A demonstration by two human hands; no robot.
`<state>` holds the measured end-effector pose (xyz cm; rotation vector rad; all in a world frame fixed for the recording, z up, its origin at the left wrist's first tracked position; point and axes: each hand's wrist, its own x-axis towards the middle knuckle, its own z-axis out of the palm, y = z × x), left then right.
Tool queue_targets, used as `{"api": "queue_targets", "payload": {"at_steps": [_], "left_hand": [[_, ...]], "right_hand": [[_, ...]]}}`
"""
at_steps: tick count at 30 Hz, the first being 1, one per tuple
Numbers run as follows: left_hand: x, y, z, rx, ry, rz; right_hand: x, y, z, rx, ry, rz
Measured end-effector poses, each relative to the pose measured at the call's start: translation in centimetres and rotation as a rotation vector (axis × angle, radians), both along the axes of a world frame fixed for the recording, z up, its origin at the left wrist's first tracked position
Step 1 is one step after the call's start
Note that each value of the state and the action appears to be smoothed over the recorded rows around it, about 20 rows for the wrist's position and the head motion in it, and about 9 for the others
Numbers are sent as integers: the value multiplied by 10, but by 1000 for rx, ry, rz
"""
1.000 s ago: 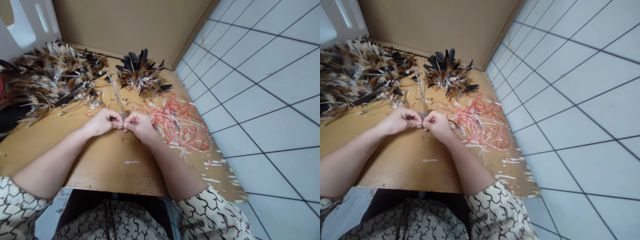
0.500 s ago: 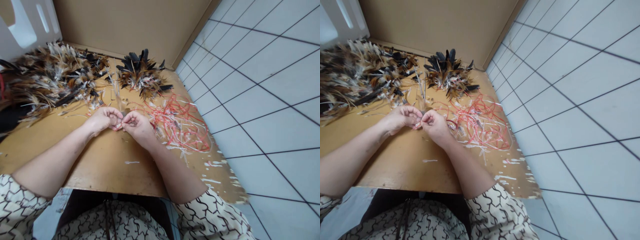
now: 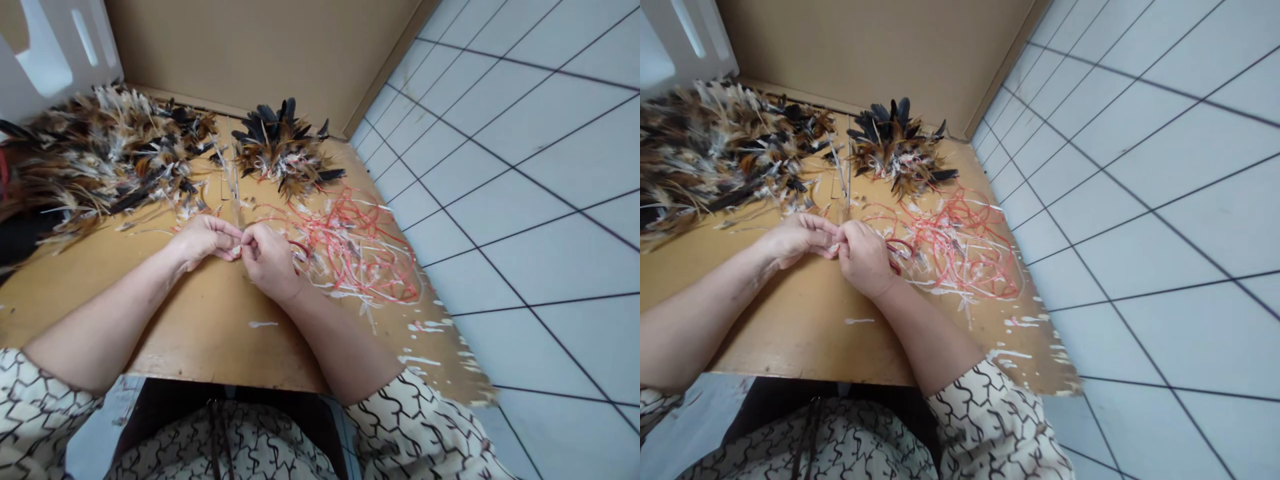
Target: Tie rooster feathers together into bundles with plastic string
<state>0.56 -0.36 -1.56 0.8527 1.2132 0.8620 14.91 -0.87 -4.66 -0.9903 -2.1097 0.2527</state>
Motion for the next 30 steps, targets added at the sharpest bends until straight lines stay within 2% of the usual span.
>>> {"api": "queue_targets", "payload": {"at_steps": [4,8,12,20,27,30], "left_hand": [[0,0,-3,24,-35,2],[-3,3,-8,69,-67,-44],[-5,6,-11,103,-87,-98],[-7,6,-11,153,-86,-117],[-6,5,-11,250,-33,-212],[-2,3,-8,262,9,-212]], "right_hand": [[-1,3,-1,75,-19,6],[1,5,-2,83,28,39],[2,6,-2,53,100,57],[4,5,0,-16,192,81],[3,6,0,-74,226,46],[3,8,-2,-79,245,20]]}}
